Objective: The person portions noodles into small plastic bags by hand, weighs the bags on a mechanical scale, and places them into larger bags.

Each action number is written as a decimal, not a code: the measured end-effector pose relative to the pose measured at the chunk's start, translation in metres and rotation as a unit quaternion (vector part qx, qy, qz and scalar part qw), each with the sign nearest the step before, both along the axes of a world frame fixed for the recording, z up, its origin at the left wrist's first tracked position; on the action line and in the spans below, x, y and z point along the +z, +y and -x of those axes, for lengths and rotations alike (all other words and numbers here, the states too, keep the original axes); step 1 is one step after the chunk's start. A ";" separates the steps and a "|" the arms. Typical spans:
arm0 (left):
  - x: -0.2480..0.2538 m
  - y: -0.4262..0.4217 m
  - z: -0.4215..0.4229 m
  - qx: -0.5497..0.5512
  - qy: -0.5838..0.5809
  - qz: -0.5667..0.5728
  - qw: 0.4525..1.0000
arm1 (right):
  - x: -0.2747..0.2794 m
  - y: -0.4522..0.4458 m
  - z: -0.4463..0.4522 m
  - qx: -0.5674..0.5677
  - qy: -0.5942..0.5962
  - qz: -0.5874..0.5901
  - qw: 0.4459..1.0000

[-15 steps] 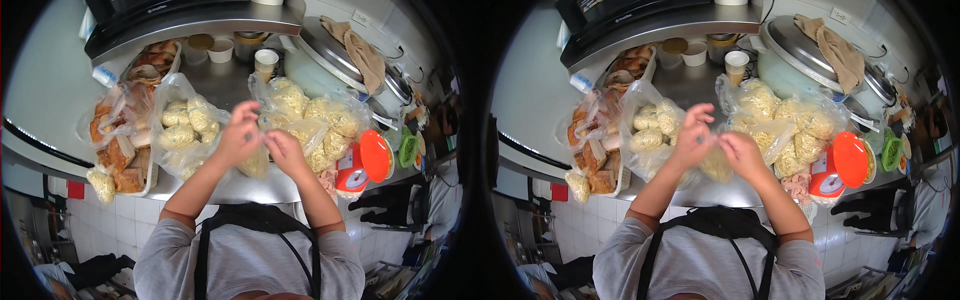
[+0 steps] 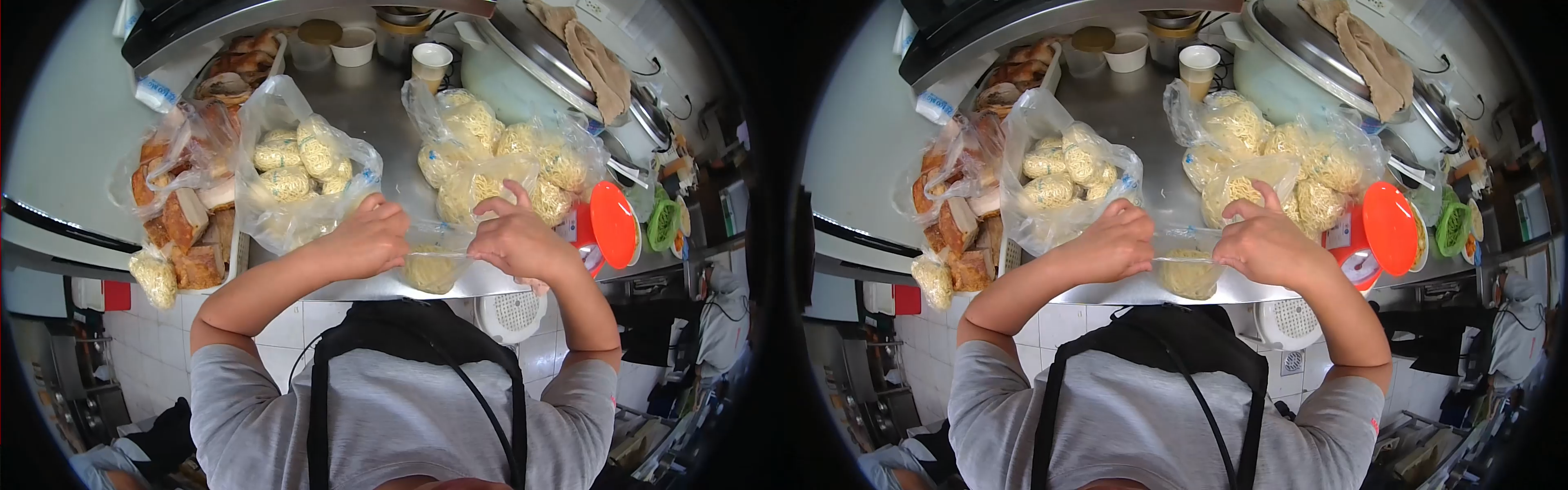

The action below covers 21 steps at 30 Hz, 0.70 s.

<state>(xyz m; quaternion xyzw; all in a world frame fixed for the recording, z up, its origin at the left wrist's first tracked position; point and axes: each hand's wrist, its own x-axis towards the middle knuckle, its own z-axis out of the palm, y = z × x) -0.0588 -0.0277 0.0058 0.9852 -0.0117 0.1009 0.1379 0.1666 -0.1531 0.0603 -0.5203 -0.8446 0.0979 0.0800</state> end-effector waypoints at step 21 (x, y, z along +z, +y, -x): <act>-0.017 -0.016 0.018 0.142 -0.044 0.224 0.963 | -0.166 0.018 0.088 -0.249 0.436 -0.009 0.865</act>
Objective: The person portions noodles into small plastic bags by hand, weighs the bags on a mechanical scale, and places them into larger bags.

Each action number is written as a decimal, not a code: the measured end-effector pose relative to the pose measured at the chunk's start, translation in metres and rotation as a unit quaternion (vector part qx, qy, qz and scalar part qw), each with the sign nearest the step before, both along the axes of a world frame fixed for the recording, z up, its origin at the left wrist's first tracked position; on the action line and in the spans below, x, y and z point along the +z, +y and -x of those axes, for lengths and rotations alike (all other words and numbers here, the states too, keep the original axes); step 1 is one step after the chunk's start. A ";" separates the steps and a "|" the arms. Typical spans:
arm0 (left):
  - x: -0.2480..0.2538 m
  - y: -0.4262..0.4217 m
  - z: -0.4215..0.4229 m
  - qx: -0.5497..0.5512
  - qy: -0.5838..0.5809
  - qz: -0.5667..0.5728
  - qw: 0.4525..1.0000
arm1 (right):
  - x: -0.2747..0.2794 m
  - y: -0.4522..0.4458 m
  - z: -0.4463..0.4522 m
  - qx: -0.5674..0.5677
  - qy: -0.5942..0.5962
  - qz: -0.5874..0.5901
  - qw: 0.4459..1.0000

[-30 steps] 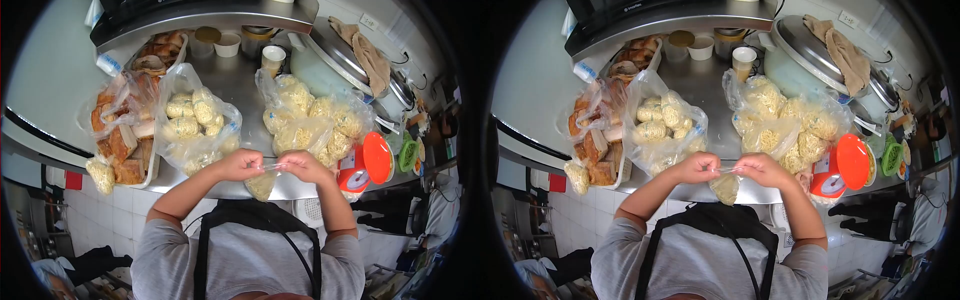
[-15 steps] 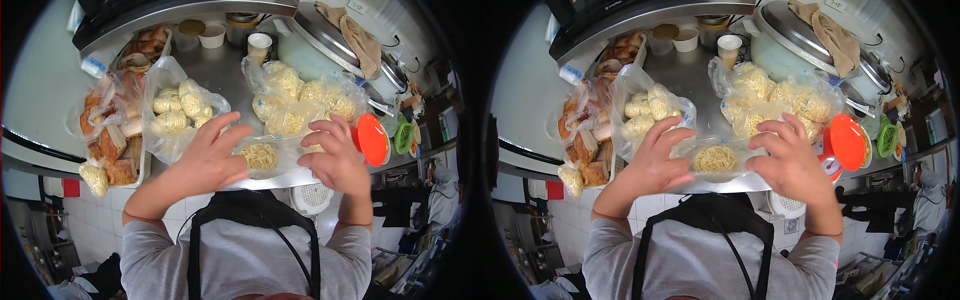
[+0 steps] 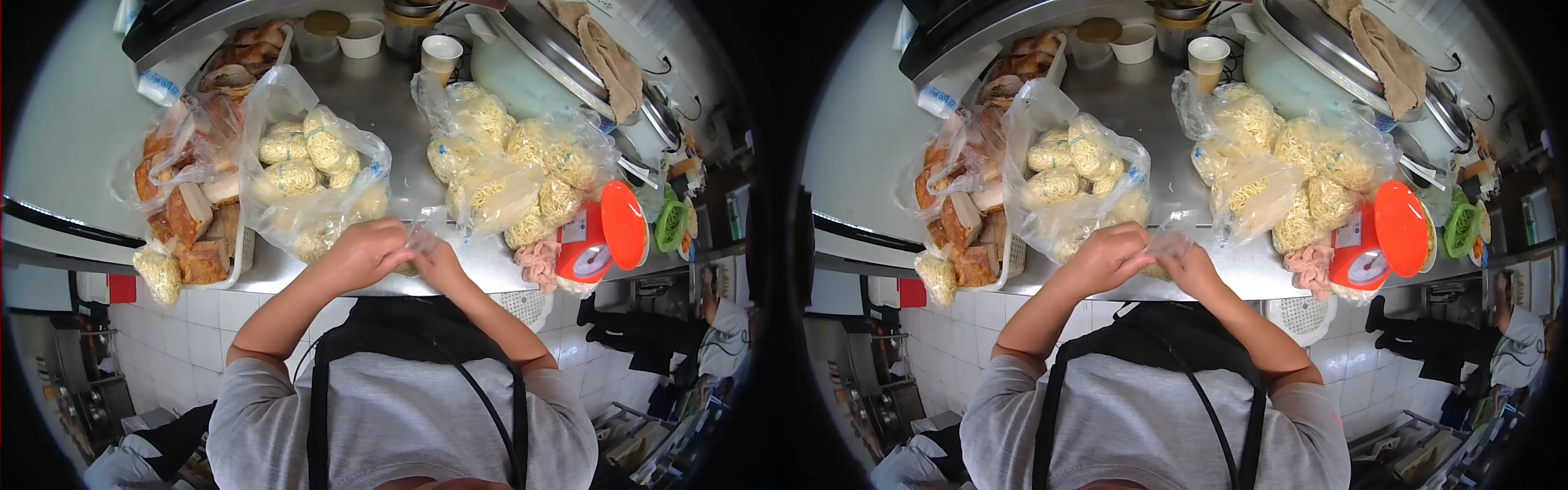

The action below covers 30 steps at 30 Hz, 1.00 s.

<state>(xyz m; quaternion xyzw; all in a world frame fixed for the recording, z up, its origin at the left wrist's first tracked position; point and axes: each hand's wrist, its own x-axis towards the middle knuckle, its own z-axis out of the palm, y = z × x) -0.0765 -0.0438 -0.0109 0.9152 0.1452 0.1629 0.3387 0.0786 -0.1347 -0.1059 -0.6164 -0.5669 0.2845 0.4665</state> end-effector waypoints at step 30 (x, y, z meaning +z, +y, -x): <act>-0.153 -0.009 -0.068 0.320 0.058 0.100 0.940 | -0.038 0.057 -0.023 -0.036 -0.252 0.266 0.930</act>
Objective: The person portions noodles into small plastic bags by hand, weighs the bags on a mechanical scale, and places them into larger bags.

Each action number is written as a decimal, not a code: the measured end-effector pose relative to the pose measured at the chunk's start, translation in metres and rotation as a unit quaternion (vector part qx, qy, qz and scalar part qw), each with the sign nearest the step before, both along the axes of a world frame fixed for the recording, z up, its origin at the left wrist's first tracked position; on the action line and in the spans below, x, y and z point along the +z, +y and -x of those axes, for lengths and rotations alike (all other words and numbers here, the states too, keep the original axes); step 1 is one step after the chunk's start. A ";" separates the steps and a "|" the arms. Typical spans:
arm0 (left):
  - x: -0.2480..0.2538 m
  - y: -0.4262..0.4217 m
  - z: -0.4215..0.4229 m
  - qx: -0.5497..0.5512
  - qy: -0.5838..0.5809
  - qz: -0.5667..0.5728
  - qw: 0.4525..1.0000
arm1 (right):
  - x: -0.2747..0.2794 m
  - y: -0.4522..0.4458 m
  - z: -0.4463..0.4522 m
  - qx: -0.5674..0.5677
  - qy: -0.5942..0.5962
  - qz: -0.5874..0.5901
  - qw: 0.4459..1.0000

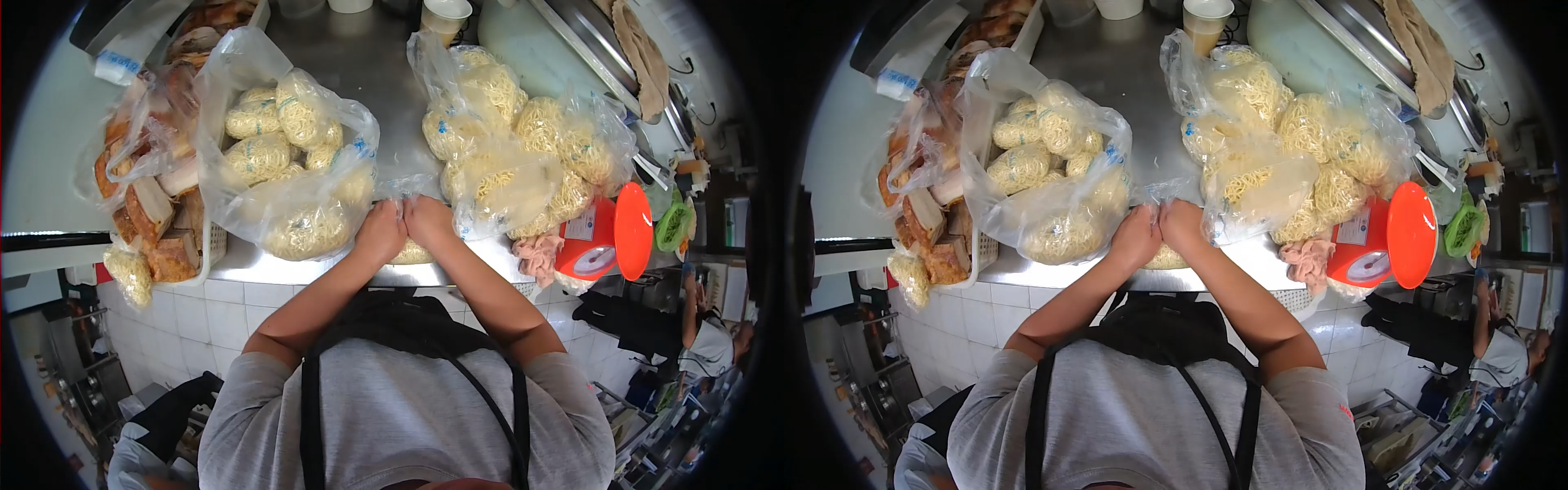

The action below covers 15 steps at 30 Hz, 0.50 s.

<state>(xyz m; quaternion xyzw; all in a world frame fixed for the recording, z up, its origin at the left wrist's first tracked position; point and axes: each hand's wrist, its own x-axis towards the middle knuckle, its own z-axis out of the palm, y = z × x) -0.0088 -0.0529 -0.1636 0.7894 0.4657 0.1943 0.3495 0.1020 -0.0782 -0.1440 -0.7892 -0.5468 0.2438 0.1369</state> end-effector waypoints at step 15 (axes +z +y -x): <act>0.005 -0.015 0.039 -0.155 -0.075 -0.307 0.936 | 0.025 -0.059 -0.002 0.168 -0.011 -0.387 0.907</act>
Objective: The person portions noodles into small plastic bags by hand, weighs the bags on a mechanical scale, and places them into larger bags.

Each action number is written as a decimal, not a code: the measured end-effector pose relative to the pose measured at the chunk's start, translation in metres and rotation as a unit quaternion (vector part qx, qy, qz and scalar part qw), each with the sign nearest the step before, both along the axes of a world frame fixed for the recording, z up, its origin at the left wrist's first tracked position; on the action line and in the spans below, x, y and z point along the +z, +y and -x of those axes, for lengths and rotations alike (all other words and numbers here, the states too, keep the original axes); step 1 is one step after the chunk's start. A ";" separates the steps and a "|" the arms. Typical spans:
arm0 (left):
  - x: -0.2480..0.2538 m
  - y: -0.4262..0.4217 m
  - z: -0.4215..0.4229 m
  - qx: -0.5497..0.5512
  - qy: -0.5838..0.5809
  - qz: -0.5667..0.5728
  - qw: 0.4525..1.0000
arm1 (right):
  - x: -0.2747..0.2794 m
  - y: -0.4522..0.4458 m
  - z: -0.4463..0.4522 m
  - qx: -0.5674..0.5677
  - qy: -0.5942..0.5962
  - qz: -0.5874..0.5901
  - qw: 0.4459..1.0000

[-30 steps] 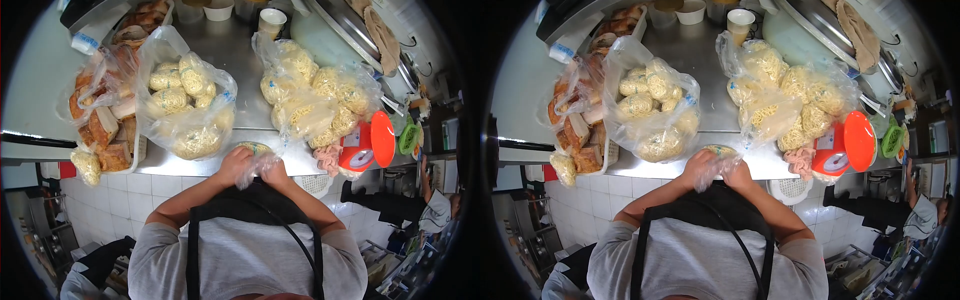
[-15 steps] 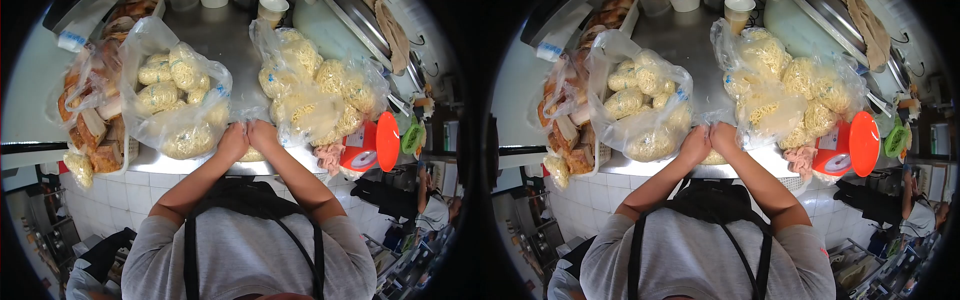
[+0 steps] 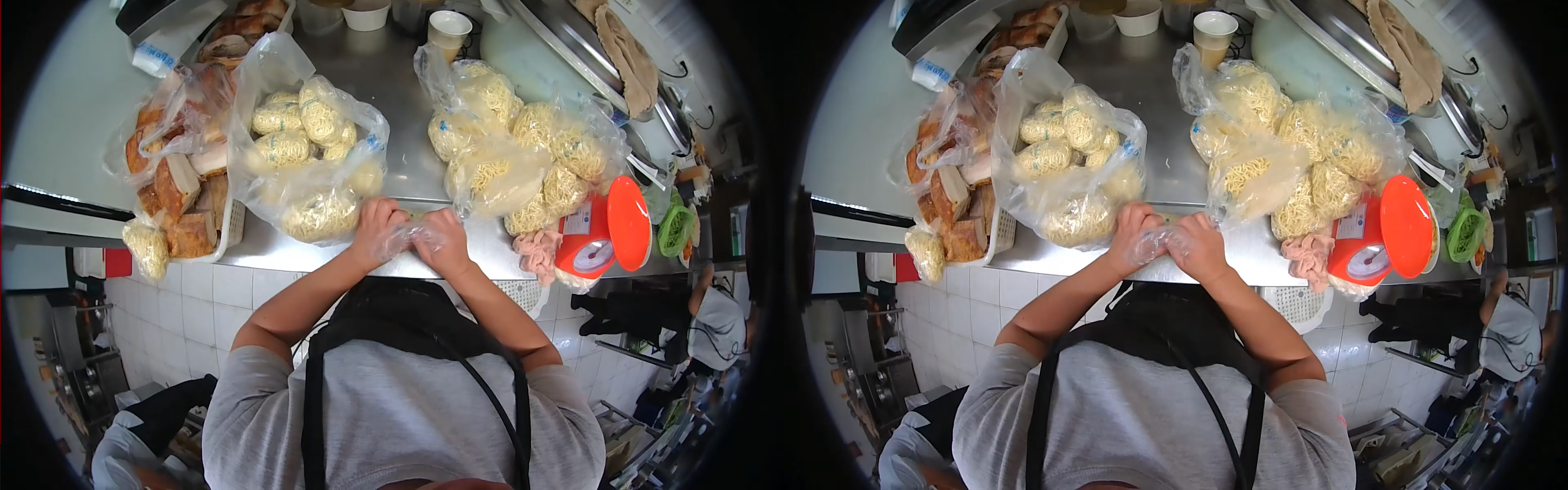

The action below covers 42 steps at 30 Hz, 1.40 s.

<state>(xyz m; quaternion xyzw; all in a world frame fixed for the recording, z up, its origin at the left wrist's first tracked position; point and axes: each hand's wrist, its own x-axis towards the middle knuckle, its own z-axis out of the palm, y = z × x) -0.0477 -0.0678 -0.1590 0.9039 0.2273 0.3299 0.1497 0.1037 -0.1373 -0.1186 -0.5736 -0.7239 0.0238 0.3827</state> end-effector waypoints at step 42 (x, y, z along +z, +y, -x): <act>0.077 0.060 0.046 0.067 -0.042 -0.083 0.993 | 0.039 0.195 0.066 0.262 -0.019 0.477 0.839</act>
